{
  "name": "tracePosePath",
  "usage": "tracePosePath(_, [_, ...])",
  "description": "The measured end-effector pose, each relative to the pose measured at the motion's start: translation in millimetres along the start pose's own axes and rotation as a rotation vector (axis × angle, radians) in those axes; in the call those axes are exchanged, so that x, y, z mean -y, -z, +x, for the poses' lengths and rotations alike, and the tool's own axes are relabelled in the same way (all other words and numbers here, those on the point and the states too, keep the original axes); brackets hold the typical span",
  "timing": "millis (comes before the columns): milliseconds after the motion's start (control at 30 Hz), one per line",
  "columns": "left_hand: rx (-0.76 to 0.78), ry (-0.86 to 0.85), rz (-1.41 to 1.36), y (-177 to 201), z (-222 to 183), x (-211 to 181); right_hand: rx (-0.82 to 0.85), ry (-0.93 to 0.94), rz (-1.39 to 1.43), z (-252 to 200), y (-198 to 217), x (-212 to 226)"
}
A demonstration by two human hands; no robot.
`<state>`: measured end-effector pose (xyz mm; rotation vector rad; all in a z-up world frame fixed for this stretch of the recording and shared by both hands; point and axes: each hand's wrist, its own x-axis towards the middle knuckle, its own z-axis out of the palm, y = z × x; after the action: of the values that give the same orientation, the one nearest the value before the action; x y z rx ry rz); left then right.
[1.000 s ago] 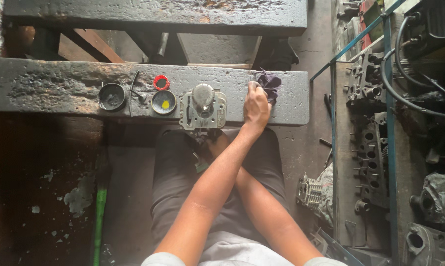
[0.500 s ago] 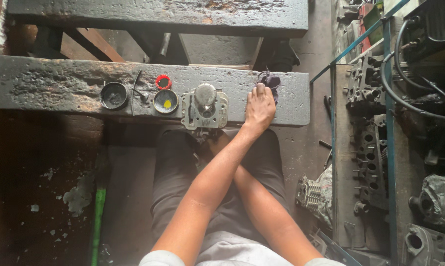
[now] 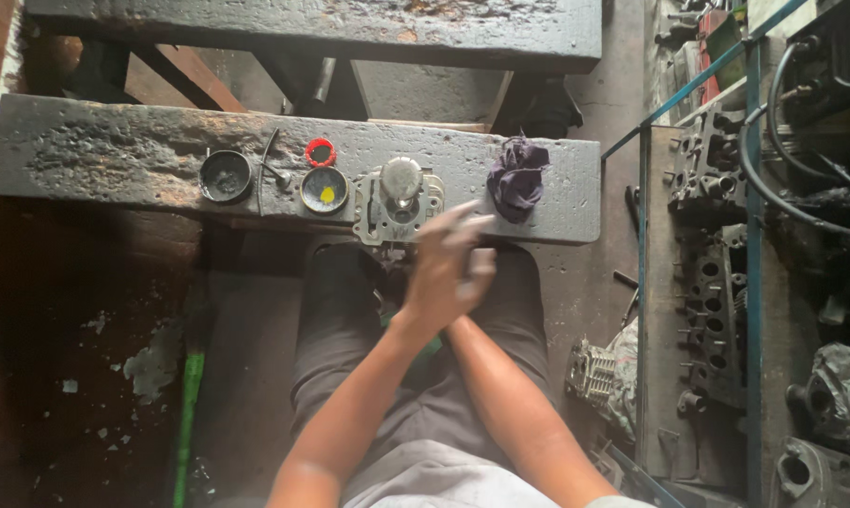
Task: The person manipulates an engine cylinder head assembly by hand, wiping small pins and components with a cloth, handling a green cloth, and testing parts within the cylinder head holes on the workbench.
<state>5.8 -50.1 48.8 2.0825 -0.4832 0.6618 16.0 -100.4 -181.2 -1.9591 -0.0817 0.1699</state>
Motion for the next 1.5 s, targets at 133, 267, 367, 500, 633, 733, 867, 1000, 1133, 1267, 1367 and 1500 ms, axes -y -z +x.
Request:
tracePosePath(133, [-0.581, 0.5, 0.068, 43.7, -50.7, 49.0, -0.028, -0.069, 0.01, 6.4, 2.8, 13.3])
tracePosePath(267, [-0.197, 0.89, -0.087, 34.1, -94.2, 124.1, -0.033, -0.028, -0.085, 10.2, 0.2, 25.7])
tracePosePath(367, [0.092, 0.805, -0.08, -1.7, -125.9, 162.9, -0.069, 0.087, -0.115, 10.6, 1.5, 28.0])
tracePosePath(500, [0.21, 0.653, -0.052, -42.2, -144.1, 199.2, -0.08, -0.18, -0.098, 10.7, -0.3, 26.3])
tracePosePath(633, [0.388, 0.734, 0.188, -51.7, -137.2, 211.4, 0.101, -0.222, -0.195, 10.2, -1.1, 23.4])
tracePosePath(733, [0.228, 0.739, 0.124, -46.4, -133.6, 205.4, 0.145, 0.078, -0.17, 6.1, -2.7, 18.4])
tracePosePath(867, [0.244, 0.819, 0.006, -45.6, -129.8, 199.2, 0.061, -0.177, -0.236, 10.9, -4.2, 8.9])
tracePosePath(1000, [0.195, 0.85, -0.011, -49.9, -134.9, 204.9, -0.124, -0.19, -0.217, 14.3, -7.2, -5.6])
tracePosePath(1133, [0.149, 0.657, -0.032, -55.4, -139.9, 211.9, -0.102, -0.311, -0.152, 19.4, 1.4, -18.7])
tracePosePath(1267, [0.169, 0.736, -0.087, -54.3, -147.2, 212.1, -0.184, -0.261, -0.103, 16.1, 1.3, -24.5])
tracePosePath(1367, [0.183, 0.692, -0.078, -56.4, -143.5, 217.6, -0.262, -0.134, -0.146, 17.1, -4.3, -28.8])
tracePosePath(1500, [0.252, 0.703, 0.079, -57.5, -150.7, 224.9, -0.261, -0.189, -0.097, 32.9, -5.8, -39.7])
